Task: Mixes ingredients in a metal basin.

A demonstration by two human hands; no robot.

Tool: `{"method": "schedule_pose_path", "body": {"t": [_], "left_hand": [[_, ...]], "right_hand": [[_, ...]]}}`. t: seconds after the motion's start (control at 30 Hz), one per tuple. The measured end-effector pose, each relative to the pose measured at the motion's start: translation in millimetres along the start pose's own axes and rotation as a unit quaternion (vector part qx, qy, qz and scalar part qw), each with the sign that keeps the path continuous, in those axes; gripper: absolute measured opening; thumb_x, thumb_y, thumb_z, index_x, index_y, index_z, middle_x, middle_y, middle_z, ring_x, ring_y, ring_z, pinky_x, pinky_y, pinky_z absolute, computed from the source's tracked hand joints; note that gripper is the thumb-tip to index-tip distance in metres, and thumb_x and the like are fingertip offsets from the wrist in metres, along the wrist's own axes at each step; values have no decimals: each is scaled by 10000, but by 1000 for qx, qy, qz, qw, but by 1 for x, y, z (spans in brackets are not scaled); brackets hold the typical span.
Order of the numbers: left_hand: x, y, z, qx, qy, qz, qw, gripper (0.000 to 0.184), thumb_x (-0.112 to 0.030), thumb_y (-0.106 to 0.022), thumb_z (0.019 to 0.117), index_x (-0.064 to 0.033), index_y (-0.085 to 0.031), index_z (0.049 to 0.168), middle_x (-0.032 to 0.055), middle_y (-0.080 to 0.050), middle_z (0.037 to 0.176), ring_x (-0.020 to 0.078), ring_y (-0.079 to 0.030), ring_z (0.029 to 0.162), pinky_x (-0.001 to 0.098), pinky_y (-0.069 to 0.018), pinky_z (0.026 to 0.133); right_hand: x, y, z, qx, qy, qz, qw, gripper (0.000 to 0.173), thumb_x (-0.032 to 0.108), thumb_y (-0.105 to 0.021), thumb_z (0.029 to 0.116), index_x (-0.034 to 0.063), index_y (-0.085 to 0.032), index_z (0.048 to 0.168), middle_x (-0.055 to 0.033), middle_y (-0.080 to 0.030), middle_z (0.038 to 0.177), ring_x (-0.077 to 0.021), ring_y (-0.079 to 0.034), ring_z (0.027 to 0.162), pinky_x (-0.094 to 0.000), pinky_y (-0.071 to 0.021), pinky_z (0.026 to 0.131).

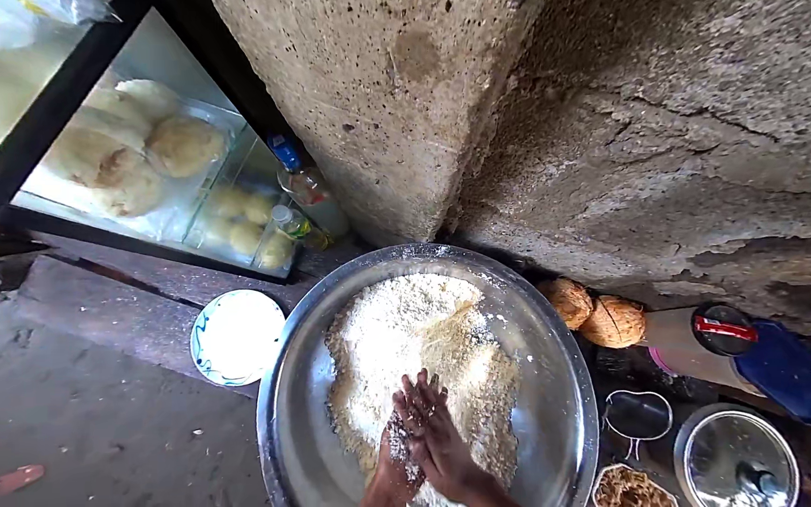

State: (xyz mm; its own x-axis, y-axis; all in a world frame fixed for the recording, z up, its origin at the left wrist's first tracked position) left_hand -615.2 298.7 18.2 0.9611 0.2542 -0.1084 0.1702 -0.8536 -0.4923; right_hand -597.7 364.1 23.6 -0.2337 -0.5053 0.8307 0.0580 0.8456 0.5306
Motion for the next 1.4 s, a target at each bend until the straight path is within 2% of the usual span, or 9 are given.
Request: {"method": "schedule_pose_path", "body": {"t": [0.1,0.33,0.47,0.63,0.8,0.97,1.07,1.3,1.4], "left_hand": [[-11,51,28,103,-61,53,991,714,-529,-87,1091,-88,-515,1454,107,-696,1278,194,-698,1117,362,-598,929],[-81,202,83,-311,-200,542,755,588,-396,-442,1096,41,-436,1489,324,-515,1439,451,-516,1339,611,-400,1118],[-9,196,114,-241,-117,364,892,551,-313,-208,1146,65,-365,1516,317,-471,1466,387,-500,1323,539,-417,1094],[23,145,75,-167,-6,201,965,578,-417,-111,1129,-74,-518,1355,122,-666,1098,187,-653,943,389,-557,789],[-18,83,34,-35,-52,179,982,529,-407,-167,1122,-101,-595,1179,17,-740,906,98,-719,807,296,-609,709],[-120,134,54,-188,-224,435,852,587,-392,-209,1135,12,-493,1452,207,-615,1349,290,-618,1203,470,-500,1015],[-134,184,99,-271,-232,523,774,670,-473,-235,1120,48,-507,1442,278,-574,1411,404,-543,1333,588,-397,1125],[-60,128,132,-174,-105,315,927,619,-438,-140,1129,-35,-383,1531,224,-533,1422,282,-565,1226,484,-481,1010],[-44,112,67,-163,-99,336,923,426,-141,-214,1125,45,-384,1468,215,-557,1292,210,-571,1084,389,-497,916]], "right_hand": [[-82,0,-15,-120,-1,-100,988,511,357,-354,1105,102,-519,1517,-183,-439,1597,-348,-365,1516,-625,-256,1236],[-236,27,-99,-161,-533,85,826,464,317,-432,1116,-74,-651,1234,-268,-684,1174,-363,-675,1083,-528,-523,972],[-217,-57,-87,-143,-601,351,703,509,331,-340,1130,-38,-464,1458,-281,-512,1425,-376,-517,1282,-577,-429,1041],[-164,-76,-79,-157,-555,544,609,620,481,-96,1108,73,-531,1280,-116,-667,998,-199,-660,863,-414,-563,727],[-96,-8,-84,-198,-503,472,697,422,208,-252,1137,-56,-461,1390,-144,-618,1224,-117,-605,1066,-291,-513,929],[-158,65,-37,-152,-360,321,863,437,218,-354,1104,-48,-553,1389,-169,-653,1300,-207,-652,1142,-384,-545,968],[-227,71,-37,-187,-461,288,818,604,428,-284,1132,-34,-571,1394,-242,-620,1377,-358,-601,1260,-533,-466,1021],[-196,-40,-5,-154,-554,379,725,546,349,-263,1146,-12,-376,1539,-260,-442,1537,-358,-459,1403,-558,-381,1136],[-141,-33,-24,-75,-537,295,787,506,277,-210,1151,3,-388,1537,-238,-521,1473,-298,-541,1335,-465,-449,1103]]}}
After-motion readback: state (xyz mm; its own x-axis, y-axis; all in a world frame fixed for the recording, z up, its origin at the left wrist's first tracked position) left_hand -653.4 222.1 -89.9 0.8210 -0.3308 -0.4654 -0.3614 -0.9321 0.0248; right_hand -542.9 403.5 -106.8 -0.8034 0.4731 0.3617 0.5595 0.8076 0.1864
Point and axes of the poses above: each hand's wrist, its own z-axis towards the middle knuckle, its own y-axis out of the back of the hand, x = y × z, the point moved 7 cm from there along z, towards the middle knuckle
